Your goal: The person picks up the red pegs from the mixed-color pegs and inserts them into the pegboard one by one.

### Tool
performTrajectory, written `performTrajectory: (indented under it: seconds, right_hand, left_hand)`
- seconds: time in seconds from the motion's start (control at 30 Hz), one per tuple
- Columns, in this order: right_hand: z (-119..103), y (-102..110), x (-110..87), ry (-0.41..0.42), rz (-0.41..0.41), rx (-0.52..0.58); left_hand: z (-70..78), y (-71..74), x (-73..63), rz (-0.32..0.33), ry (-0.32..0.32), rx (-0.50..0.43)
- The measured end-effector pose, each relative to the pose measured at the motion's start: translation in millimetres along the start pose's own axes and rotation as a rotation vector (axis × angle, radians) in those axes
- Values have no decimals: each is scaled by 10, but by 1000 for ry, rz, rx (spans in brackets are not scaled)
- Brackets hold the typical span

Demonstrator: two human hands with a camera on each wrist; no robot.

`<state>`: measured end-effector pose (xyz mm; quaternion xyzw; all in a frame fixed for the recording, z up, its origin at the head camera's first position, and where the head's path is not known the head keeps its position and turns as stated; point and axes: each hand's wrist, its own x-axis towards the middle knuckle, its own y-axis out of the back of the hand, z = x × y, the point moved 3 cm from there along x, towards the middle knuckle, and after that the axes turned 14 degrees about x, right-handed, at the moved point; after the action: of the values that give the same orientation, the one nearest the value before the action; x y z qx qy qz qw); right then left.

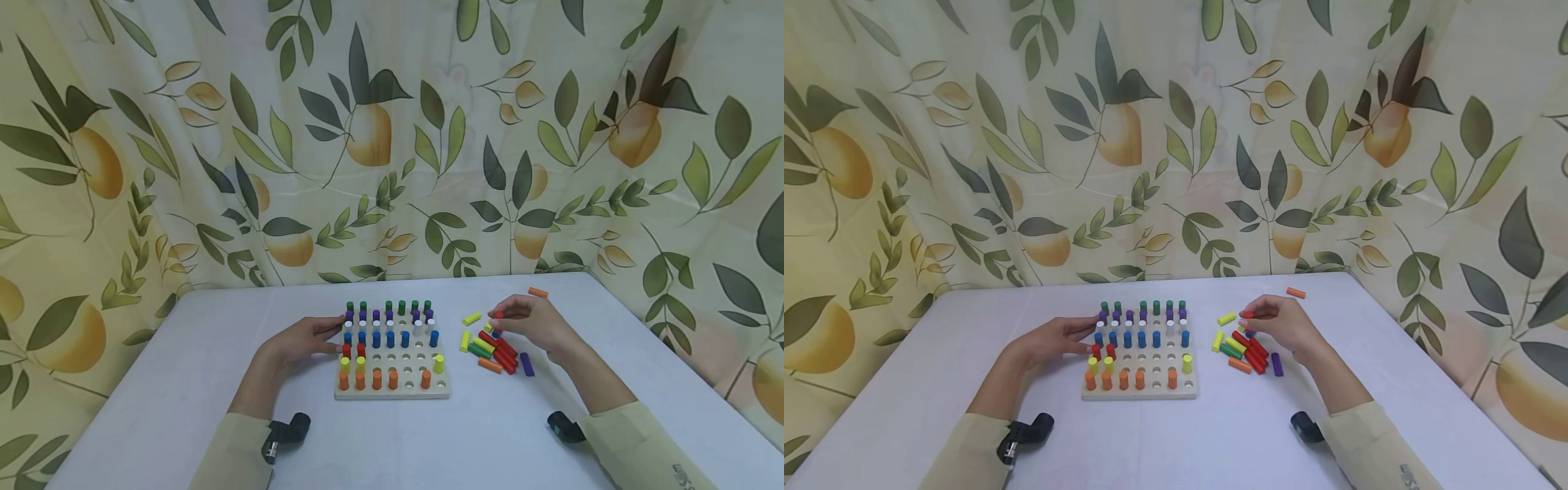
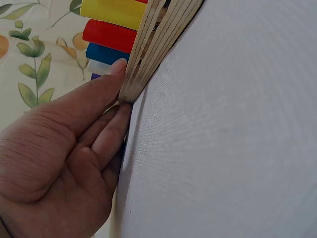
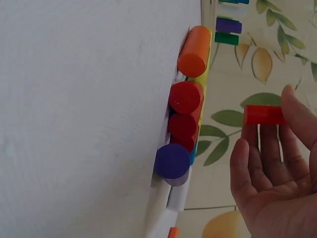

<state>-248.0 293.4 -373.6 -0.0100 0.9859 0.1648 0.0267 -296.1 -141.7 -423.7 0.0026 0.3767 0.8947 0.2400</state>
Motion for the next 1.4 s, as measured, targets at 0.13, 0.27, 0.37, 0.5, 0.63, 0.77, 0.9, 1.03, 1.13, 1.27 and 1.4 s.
performTrajectory:
  seconds: [0.13,0.27,0.37,0.5,0.63,0.77,0.9,1.03,1.13,1.27,1.4]
  right_hand:
    - [-27,-36,-8,6,-6,14]
    - [-41,-57,-15,14,-15,37]
    - [-52,-74,-19,19,-23,50]
    - [-80,-99,-20,34,-34,59]
    - [-92,-122,-18,35,-47,55]
    - [-94,-154,-21,29,-59,47]
    - [-95,-193,-28,28,-60,51]
    - [-95,-226,-37,39,-67,39]
    - [-88,-238,-43,46,-68,24]
    - [-80,-249,-44,52,-61,26]
    - [-91,-256,-46,61,-42,52]
  left_hand:
    - [-5,4,14,1,-16,9]
    - [-12,8,34,1,-26,7]
    - [-26,11,53,-1,-21,-4]
    - [-25,19,44,2,-15,-6]
    - [-8,23,19,0,-23,-8]
    - [-1,20,10,-3,-29,-6]
    - [0,13,5,-4,-20,1]
    - [-11,5,5,1,-9,4]
    - [-14,-2,12,2,-13,-13]
    - [-13,-5,18,2,-19,-35]
    - [-5,-1,12,13,-2,-49]
